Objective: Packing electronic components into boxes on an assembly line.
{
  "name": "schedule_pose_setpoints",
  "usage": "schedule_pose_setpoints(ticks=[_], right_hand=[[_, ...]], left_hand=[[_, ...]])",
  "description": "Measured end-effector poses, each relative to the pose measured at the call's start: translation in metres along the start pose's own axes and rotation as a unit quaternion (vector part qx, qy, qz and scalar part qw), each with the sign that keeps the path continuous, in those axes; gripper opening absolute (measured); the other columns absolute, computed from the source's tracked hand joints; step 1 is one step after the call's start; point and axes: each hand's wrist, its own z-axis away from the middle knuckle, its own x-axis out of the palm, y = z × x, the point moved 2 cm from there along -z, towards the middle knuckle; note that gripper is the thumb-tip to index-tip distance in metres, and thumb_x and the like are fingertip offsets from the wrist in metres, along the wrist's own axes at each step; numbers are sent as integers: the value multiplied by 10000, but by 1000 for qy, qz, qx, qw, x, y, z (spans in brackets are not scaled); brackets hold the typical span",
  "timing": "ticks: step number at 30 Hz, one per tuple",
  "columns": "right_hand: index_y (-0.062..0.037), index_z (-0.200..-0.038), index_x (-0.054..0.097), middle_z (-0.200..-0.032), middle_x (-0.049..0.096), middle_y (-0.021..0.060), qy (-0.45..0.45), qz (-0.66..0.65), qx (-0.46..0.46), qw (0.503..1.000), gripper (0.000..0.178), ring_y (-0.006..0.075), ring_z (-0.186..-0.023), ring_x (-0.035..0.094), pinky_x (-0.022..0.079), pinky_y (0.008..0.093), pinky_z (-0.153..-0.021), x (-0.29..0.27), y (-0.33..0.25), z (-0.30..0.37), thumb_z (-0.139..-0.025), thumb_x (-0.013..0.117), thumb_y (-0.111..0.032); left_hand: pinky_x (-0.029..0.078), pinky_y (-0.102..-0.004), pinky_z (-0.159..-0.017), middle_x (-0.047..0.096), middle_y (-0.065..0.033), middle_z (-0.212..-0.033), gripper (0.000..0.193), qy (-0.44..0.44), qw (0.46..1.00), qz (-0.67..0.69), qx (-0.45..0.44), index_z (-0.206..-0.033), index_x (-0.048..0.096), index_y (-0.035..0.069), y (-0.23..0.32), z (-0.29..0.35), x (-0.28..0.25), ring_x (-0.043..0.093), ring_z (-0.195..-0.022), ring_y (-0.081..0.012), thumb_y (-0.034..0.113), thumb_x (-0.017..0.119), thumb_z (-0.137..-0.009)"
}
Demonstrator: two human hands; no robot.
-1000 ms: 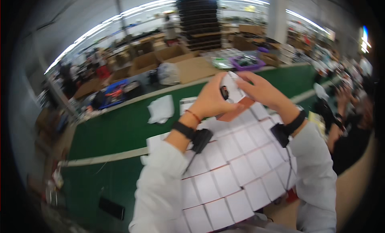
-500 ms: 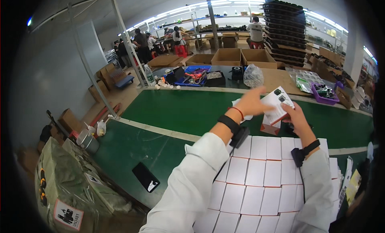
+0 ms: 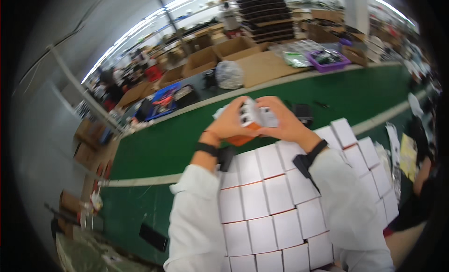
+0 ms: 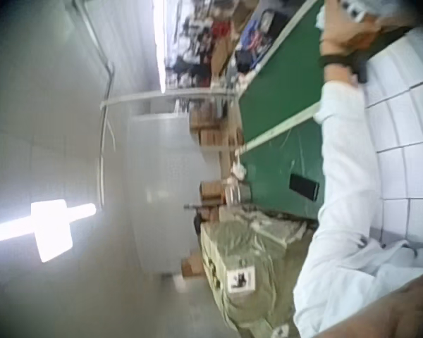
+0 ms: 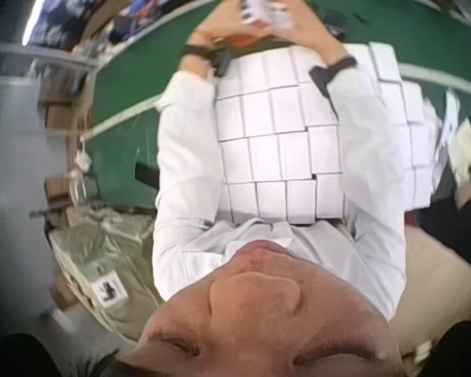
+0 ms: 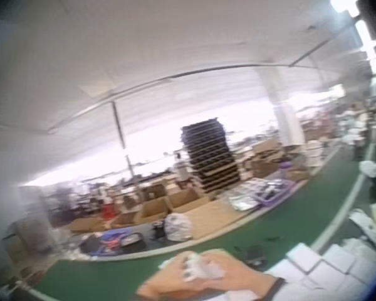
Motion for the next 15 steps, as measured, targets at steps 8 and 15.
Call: schedule_pose_setpoints(ticks=[8,15], right_hand=[[-111,-1128,608,-1206,610,86,-86,103,-71,988,675,319,-1143,565,461,431,-959,-32,-52,-17,-550,940,-212],[-102,-1030,570,-1084,573,77,-52,110,-122,985,574,291,-1031,558,460,395,-893,-19,-67,-23,-551,886,-113]], left_hand=[[357,-296,-1115,569,-60,-1329,1063,-217,970,104,-40,-1459,464,38,56,-13,-17,508,-1255,-169,142,966,-528],[348,-304,-1127,567,-41,-1343,1009,-332,932,98,-109,-1415,504,49,74,-6,-33,499,-1278,-163,74,971,-520]])
